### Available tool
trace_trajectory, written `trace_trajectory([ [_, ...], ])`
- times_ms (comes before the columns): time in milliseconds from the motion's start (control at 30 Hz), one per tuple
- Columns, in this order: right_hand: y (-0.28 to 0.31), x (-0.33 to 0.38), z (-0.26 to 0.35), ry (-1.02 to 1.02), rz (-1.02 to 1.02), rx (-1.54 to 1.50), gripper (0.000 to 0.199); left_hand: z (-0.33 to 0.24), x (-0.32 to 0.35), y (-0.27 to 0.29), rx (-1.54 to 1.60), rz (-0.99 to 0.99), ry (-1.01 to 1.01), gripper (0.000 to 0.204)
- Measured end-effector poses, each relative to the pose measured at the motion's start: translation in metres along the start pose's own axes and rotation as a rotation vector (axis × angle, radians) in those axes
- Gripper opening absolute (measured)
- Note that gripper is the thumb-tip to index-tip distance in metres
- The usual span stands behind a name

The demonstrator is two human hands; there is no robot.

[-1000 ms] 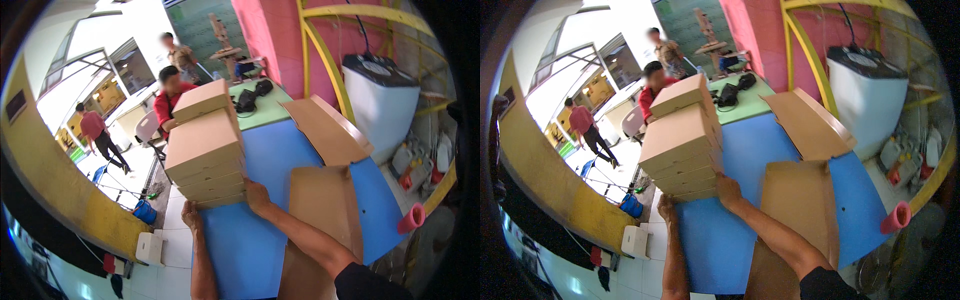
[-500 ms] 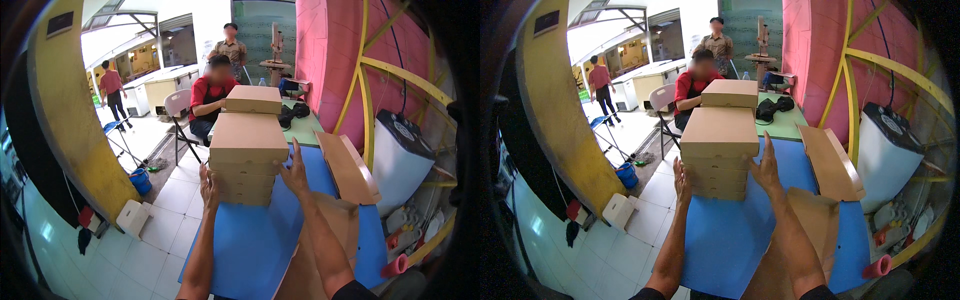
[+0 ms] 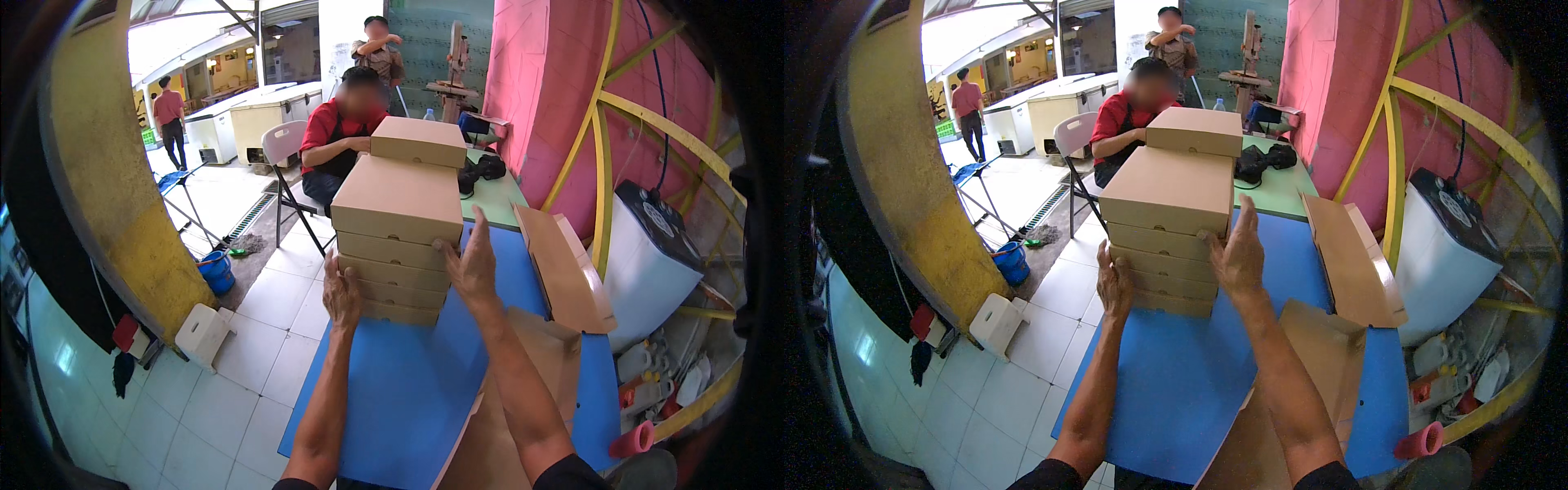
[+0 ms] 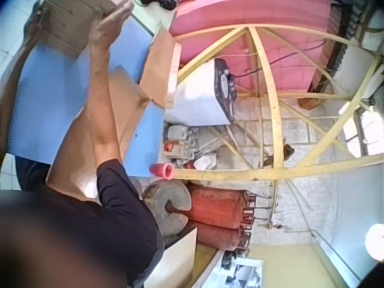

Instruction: The person assembles flat cardboard pieces into boxes on a blue table, folding flaps and securing them with tape. Other people are present in the background, some handling boxes or standing nearby.

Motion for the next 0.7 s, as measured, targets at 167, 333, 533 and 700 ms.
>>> trace_trajectory([
  [167, -0.029, 0.066, -0.075, -0.469, 0.562, 0.059, 0.101, 0.019, 0.013, -0.001, 0.1, 0.109, 0.071, 0.067],
  [333, -0.064, 0.129, -0.084, -0.245, 0.736, 0.11, 0.062, 0.017, 0.014, -0.007, -0.02, 0.195, 0.027, 0.07],
  [533, -0.07, 0.136, -0.073, -0.343, 0.761, 0.099, 0.062, 0.025, 0.013, -0.005, 0.012, 0.134, 0.04, 0.067],
  [700, -0.023, 0.131, -0.054, -0.281, 0.717, 0.264, 0.082, 0.036, 0.018, 0.014, 0.003, -0.054, 0.016, 0.072],
])
Point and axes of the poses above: each hand's wrist, its own x-axis away from the middle knuckle, its own y-axis out of the back of the hand, z = x × y, the point moved 7 cm from there along -x, towards the middle knuckle, and after that the axes turned 3 degrees about -y, right-handed, at the moved point
